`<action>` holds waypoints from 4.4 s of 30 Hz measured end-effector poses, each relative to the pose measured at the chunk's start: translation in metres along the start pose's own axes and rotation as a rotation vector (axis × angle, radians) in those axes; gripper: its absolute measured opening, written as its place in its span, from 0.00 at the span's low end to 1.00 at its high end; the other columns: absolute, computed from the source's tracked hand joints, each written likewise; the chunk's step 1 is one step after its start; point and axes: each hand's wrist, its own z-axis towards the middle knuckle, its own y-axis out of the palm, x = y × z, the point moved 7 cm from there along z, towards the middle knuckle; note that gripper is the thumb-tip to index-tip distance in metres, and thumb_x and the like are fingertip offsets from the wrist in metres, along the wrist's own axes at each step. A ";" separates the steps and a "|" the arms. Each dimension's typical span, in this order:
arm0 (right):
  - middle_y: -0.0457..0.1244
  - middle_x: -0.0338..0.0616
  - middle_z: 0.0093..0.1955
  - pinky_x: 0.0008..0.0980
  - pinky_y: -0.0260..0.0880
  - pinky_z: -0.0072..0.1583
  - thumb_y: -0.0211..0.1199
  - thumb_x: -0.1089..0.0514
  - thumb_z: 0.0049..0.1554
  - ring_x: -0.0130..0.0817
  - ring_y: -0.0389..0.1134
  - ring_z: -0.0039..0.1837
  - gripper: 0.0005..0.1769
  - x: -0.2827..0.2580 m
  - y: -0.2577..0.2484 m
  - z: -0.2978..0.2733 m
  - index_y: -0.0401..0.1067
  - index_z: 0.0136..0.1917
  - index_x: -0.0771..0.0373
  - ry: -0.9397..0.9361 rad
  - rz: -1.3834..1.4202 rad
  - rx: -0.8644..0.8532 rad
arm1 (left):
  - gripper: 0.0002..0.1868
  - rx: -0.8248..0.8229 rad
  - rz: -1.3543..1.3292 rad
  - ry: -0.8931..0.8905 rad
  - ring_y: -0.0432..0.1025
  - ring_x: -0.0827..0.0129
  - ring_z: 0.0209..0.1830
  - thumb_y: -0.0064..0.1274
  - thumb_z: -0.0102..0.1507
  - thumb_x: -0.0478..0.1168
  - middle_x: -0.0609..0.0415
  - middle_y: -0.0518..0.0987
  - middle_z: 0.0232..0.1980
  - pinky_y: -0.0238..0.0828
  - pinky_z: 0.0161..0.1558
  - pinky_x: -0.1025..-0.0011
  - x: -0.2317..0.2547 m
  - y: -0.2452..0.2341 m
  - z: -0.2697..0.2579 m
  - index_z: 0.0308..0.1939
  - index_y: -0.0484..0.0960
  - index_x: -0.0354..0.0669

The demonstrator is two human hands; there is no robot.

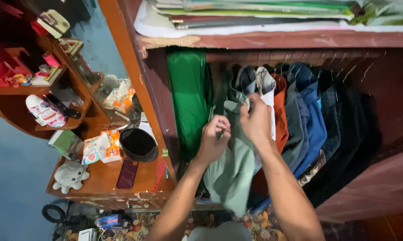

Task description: The person picks up several shirts from a bed, places them on hangers, and hangs them in a wardrobe. The shirts handled include a rust-colored shirt, a white shirt, a light pink shirt, a light blue striped shirt, and a light green shirt.

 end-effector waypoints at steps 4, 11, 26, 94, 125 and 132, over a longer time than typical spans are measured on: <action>0.67 0.59 0.39 0.40 0.70 0.45 0.64 0.61 0.60 0.47 0.71 0.42 0.10 0.003 0.023 0.015 0.73 0.53 0.69 -0.184 0.076 0.013 | 0.08 -0.045 0.087 -0.054 0.65 0.78 0.26 0.55 0.66 0.31 0.57 0.70 0.27 0.65 0.29 0.74 -0.005 0.009 -0.006 0.40 0.70 0.36; 0.70 0.51 0.39 0.34 0.68 0.44 0.64 0.58 0.64 0.34 0.68 0.40 0.10 0.047 -0.003 0.007 0.78 0.52 0.67 -0.078 0.241 0.041 | 0.24 -0.002 0.331 -0.252 0.69 0.66 0.25 0.68 0.59 0.49 0.50 0.72 0.26 0.70 0.31 0.66 -0.018 0.015 -0.002 0.36 0.69 0.38; 0.69 0.43 0.35 0.27 0.69 0.42 0.66 0.60 0.59 0.26 0.69 0.36 0.10 0.082 -0.049 -0.011 0.76 0.51 0.69 -0.019 0.132 0.010 | 0.26 0.103 0.574 -0.159 0.72 0.34 0.51 0.50 0.59 0.37 0.29 0.80 0.49 0.67 0.54 0.46 -0.071 0.035 0.041 0.61 0.74 0.34; 0.68 0.59 0.34 0.48 0.64 0.54 0.62 0.56 0.57 0.57 0.69 0.38 0.17 0.037 0.018 -0.022 0.77 0.58 0.63 -0.194 -0.413 0.082 | 0.12 0.094 0.461 -0.252 0.69 0.51 0.20 0.53 0.62 0.38 0.40 0.71 0.22 0.62 0.26 0.54 -0.037 -0.010 0.020 0.28 0.69 0.36; 0.66 0.70 0.38 0.58 0.68 0.48 0.56 0.60 0.63 0.68 0.68 0.43 0.12 0.073 -0.007 -0.021 0.72 0.57 0.68 0.012 -0.180 0.151 | 0.12 0.110 0.414 -0.229 0.67 0.44 0.21 0.52 0.63 0.37 0.40 0.69 0.22 0.59 0.28 0.51 -0.051 -0.009 0.017 0.29 0.67 0.35; 0.66 0.70 0.40 0.58 0.66 0.50 0.55 0.60 0.63 0.69 0.68 0.45 0.11 0.073 -0.002 -0.023 0.71 0.55 0.69 0.025 -0.134 0.005 | 0.13 0.106 0.445 -0.290 0.70 0.45 0.24 0.53 0.62 0.38 0.40 0.72 0.23 0.63 0.30 0.51 -0.056 -0.004 0.016 0.29 0.68 0.35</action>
